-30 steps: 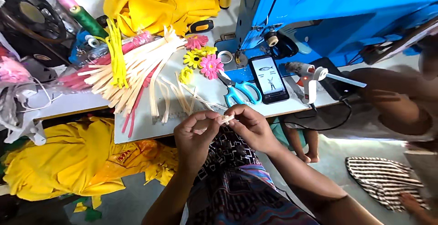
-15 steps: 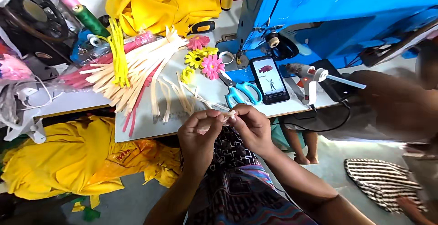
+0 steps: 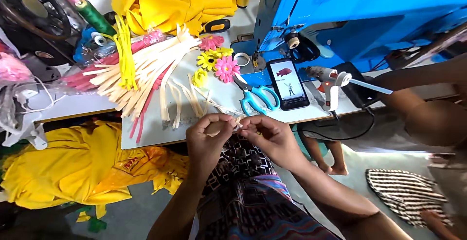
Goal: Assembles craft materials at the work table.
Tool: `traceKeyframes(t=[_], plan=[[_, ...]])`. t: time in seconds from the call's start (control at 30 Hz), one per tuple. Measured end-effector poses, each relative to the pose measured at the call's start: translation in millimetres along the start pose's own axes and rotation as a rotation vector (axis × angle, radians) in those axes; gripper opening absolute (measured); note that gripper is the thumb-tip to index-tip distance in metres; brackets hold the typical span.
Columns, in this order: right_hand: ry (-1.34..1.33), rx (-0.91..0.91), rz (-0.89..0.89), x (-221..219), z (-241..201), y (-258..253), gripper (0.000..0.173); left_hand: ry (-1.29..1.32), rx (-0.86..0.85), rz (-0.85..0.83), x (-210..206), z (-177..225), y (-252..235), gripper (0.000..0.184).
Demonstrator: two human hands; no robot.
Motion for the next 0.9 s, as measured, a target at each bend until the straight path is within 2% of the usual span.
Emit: traceKeyframes(t=[0.13,0.2,0.3,0.4,0.47,0.53,0.63,0.7,0.73,0.8,0.9], plan=[[0.498,0.473,0.0,6.9,10.0,-7.7,0.012,0.153,0.187,-0.037,-0.8,2.3,-1.5,0.017],[0.637,0.65,0.013,10.2,14.1,-10.6,0.012,0.2,0.272,-0.041,-2.1,5.8,-1.7,0.016],[0.733,0.757,-0.014,15.8,13.7,-13.3,0.008,0.212,0.329,-0.06,-2.1,6.0,-1.6,0.016],[0.788,0.775,-0.117,21.6,9.5,-16.8,0.012,0.122,0.276,-0.074,-0.6,3.0,-0.6,0.017],[0.767,0.759,-0.142,22.6,8.9,-19.0,0.013,0.002,0.171,-0.082,-0.3,1.5,0.3,0.015],[0.633,0.649,-0.133,21.2,9.9,-19.2,0.017,-0.061,0.055,-0.094,-1.9,1.5,2.2,0.014],[0.319,0.238,-0.131,16.9,5.8,-14.0,0.015,-0.055,-0.102,-0.119,-6.6,-1.3,4.7,0.015],[0.094,-0.079,-0.134,16.4,3.2,-10.6,0.009,-0.058,-0.151,-0.136,-8.1,-4.5,5.5,0.014],[0.029,-0.175,-0.133,17.2,3.4,-9.6,0.008,-0.07,-0.171,-0.143,-8.0,-6.3,5.2,0.013],[0.067,-0.154,-0.143,18.3,5.0,-7.7,0.011,-0.077,-0.177,-0.143,-7.1,-9.3,4.0,0.012],[0.245,0.04,-0.117,17.6,6.5,-7.3,0.015,0.025,-0.055,-0.11,-9.4,-11.5,4.2,0.022]])
Point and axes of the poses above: each hand's wrist, its own y-axis away from the middle knuckle, its own x-axis out of the back of the hand, z = x × y, the point moved 1 cm from there along -y, towards the middle knuckle, and after that the axes turned 4 degrees about x, right-handed, at the moved point
